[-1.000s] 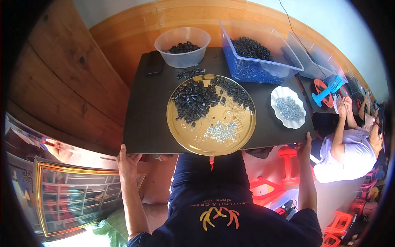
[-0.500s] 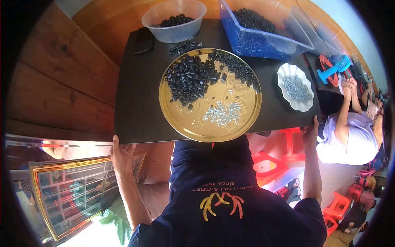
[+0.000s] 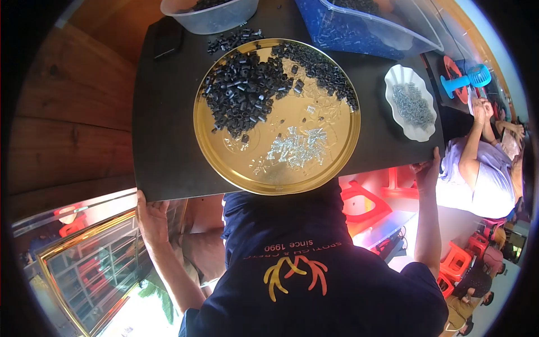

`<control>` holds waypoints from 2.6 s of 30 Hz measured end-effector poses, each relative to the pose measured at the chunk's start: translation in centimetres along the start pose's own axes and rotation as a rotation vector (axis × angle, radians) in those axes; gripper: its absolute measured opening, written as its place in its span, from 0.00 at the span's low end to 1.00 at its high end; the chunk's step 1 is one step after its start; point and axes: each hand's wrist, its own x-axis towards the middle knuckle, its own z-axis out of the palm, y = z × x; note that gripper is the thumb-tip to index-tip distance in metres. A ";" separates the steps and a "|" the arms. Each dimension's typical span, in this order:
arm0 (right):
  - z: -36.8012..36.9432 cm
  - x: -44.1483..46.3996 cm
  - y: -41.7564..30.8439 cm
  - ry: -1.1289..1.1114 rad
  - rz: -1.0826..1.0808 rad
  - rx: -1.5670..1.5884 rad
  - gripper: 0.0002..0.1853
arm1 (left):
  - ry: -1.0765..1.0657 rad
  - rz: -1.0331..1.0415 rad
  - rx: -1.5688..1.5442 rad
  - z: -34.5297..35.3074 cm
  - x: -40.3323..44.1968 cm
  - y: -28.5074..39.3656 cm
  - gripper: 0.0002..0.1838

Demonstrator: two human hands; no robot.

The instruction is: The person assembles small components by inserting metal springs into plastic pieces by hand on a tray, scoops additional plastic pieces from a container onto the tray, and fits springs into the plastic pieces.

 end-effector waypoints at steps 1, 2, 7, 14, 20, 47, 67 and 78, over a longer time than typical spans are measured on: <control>0.1 -0.2 0.0 -0.014 -0.002 0.001 0.21 | -0.010 -0.010 0.024 0.0 0.1 0.1 0.23; 0.0 -0.4 0.0 -0.028 0.001 0.002 0.21 | 0.045 0.086 0.171 0.1 -0.3 0.2 0.23; -1.5 -2.1 -1.1 -0.197 0.141 -0.017 0.27 | 0.385 0.729 0.736 4.3 -4.6 2.1 0.19; 5.8 -7.5 -6.5 -0.906 0.122 -0.227 0.30 | -1.173 0.320 -0.183 17.1 -7.5 0.0 0.16; 18.6 -11.5 -9.4 -0.945 -0.226 -0.711 0.12 | -2.089 -0.115 -0.391 27.4 -13.4 0.0 0.21; 35.1 -1.4 -1.6 -0.894 -0.983 -1.252 0.08 | -1.466 0.224 0.124 21.1 -6.7 -0.6 0.14; 32.4 -10.7 -2.9 -1.037 -1.045 -0.716 0.07 | -0.776 0.159 0.187 23.1 -5.3 -1.8 0.08; 29.7 -4.3 -2.7 -0.801 -0.964 -1.195 0.05 | -0.514 0.320 0.382 18.2 -2.9 -0.6 0.10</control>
